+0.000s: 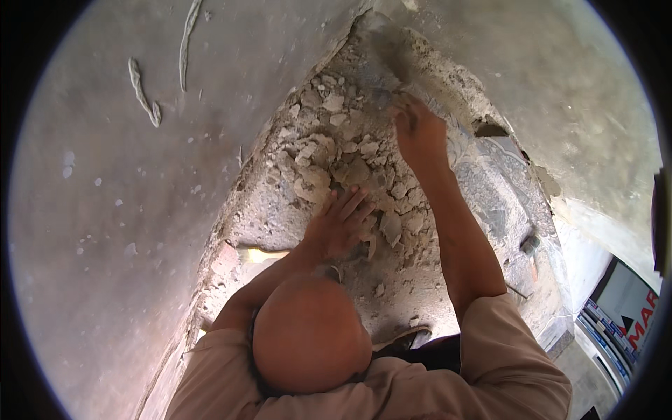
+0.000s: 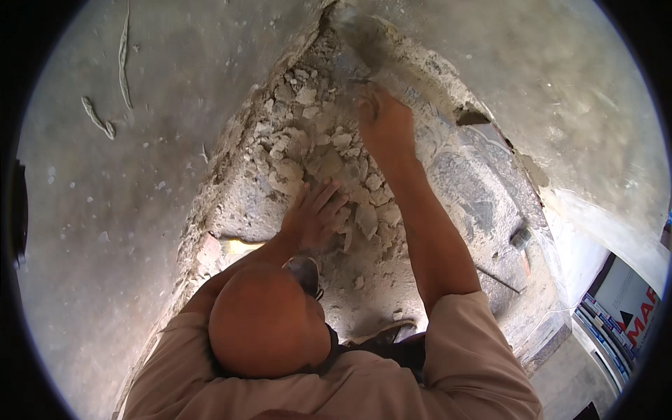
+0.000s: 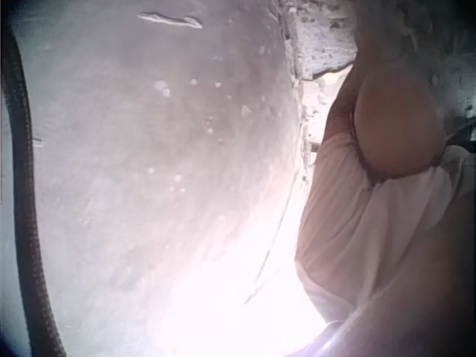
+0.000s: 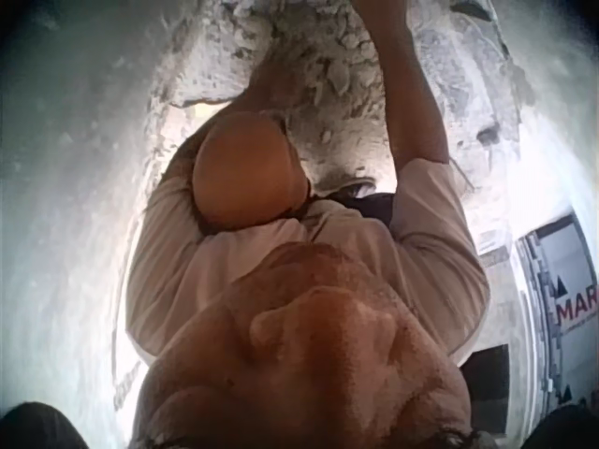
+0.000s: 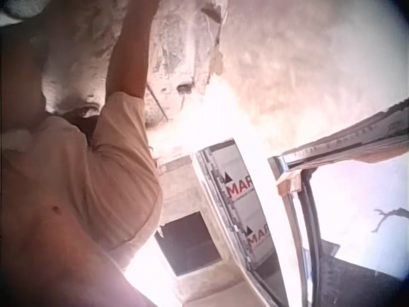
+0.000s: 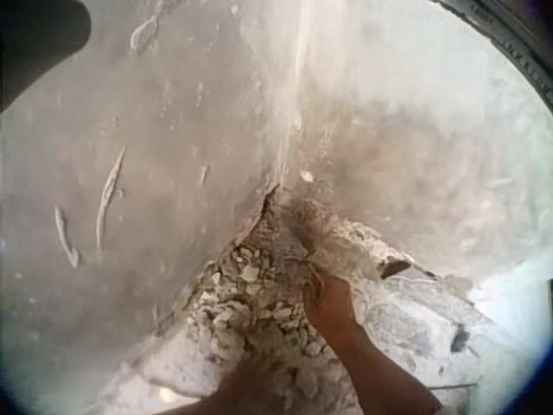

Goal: The person installs a tile along the base of a wall using mortar, taps it into place with a mallet, and uses a trowel to smooth mortar and clear debris from the floor.

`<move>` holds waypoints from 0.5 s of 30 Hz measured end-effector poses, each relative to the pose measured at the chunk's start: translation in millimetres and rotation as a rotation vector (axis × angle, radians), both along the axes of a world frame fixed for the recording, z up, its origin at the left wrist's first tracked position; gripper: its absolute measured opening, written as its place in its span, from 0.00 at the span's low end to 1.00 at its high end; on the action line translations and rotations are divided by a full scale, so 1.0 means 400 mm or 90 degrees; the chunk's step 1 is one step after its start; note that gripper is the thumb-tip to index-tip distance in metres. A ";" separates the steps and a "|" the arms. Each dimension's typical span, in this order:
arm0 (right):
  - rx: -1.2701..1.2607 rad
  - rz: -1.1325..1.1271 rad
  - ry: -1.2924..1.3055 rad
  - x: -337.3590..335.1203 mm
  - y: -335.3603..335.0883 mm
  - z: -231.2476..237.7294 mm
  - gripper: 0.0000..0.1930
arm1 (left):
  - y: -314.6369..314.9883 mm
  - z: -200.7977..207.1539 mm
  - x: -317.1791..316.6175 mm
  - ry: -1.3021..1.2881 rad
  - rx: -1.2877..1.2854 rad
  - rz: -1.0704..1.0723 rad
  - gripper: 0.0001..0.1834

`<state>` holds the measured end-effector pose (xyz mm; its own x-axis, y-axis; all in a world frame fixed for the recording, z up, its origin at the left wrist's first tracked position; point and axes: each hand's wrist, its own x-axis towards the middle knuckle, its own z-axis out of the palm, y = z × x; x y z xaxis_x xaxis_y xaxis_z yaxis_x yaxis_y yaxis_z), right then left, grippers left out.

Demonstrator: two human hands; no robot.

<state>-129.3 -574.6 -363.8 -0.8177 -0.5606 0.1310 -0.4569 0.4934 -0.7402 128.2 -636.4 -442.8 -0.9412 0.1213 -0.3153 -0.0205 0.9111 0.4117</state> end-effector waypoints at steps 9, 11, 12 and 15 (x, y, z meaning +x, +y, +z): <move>0.077 -0.033 -0.054 -0.022 0.049 -0.026 0.19 | 0.026 -0.042 -0.002 0.111 0.001 0.023 0.37; 0.025 -0.037 -0.007 0.018 0.068 -0.032 0.19 | -0.008 -0.032 0.006 0.106 -0.001 0.029 0.37; 0.019 -0.032 -0.016 0.031 0.050 -0.026 0.19 | -0.017 -0.030 0.026 0.082 0.020 0.034 0.37; -0.018 -0.067 -0.054 -0.004 -0.003 -0.006 0.19 | -0.003 -0.022 -0.003 0.089 0.035 0.031 0.38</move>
<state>-130.7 -575.9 -366.0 -0.8807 -0.4678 0.0738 -0.3389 0.5137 -0.7882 127.1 -637.5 -451.8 -0.9805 0.0884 -0.1756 -0.0029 0.8865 0.4627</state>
